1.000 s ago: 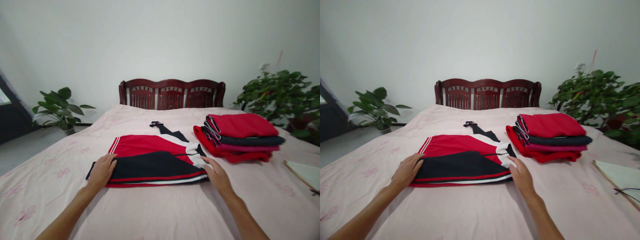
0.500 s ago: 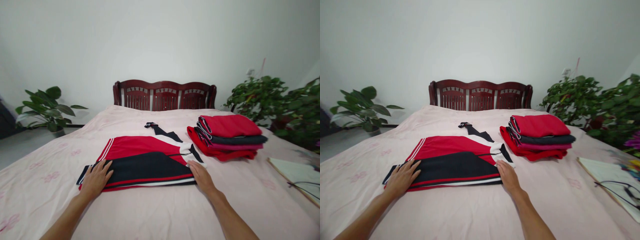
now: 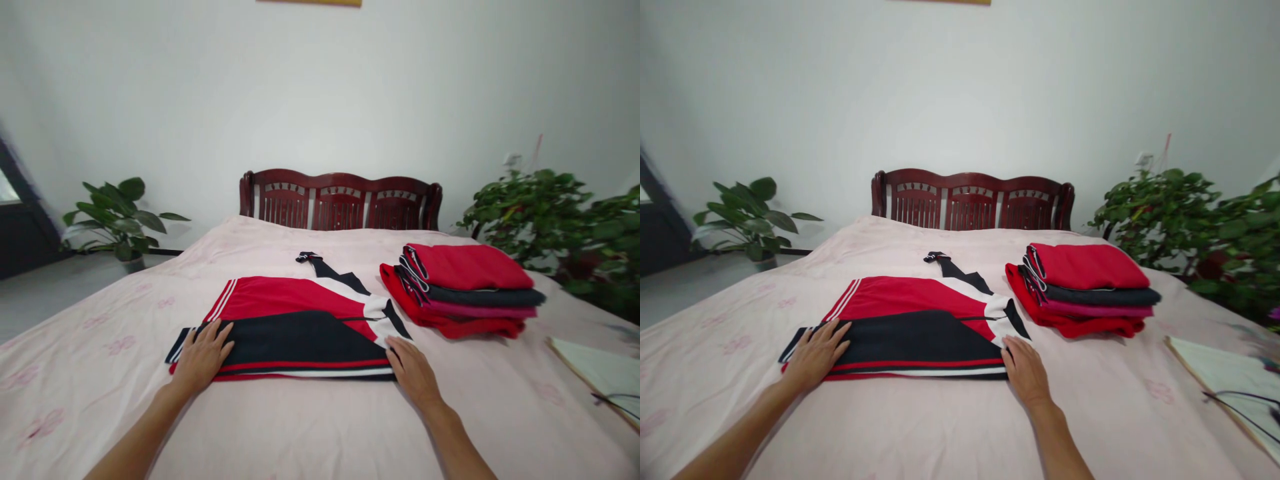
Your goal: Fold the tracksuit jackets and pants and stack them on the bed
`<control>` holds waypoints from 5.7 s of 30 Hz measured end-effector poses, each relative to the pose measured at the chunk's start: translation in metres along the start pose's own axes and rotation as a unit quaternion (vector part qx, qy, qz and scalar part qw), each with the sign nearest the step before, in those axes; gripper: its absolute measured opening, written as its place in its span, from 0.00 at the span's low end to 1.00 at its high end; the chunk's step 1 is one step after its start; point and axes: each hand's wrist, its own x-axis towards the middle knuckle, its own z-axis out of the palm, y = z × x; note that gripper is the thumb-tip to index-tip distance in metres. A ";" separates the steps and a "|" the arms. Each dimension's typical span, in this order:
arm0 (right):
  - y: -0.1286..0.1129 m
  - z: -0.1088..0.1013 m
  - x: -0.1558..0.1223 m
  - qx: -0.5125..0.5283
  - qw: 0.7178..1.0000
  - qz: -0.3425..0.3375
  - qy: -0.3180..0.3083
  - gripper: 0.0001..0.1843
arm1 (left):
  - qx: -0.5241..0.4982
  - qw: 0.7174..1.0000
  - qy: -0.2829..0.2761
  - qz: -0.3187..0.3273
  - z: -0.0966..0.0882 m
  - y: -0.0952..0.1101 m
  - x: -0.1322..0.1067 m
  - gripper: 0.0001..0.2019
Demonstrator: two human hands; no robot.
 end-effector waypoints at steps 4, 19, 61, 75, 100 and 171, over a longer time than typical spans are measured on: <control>0.000 0.001 0.000 -0.013 1.000 0.022 -0.007 0.20 | 0.001 1.000 0.006 0.002 -0.003 0.002 -0.001 0.24; -0.065 0.004 0.047 -0.005 0.995 0.052 -0.085 0.23 | -0.074 0.992 0.098 -0.009 -0.004 0.004 -0.007 0.20; -0.156 0.030 0.071 -0.064 0.986 -0.051 -0.144 0.28 | -0.054 0.996 0.057 0.051 0.000 0.007 -0.010 0.22; -0.131 0.044 0.065 -0.021 0.962 -0.102 -0.253 0.31 | -0.052 0.998 -0.008 0.045 -0.008 -0.006 -0.012 0.21; -0.090 0.028 0.087 0.016 0.960 -0.039 -0.277 0.26 | -0.151 0.963 -0.047 0.216 0.014 0.085 0.050 0.32; -0.057 0.040 0.139 -0.029 0.948 -0.232 -0.214 0.29 | -0.061 0.977 -0.170 0.117 -0.025 -0.019 0.129 0.14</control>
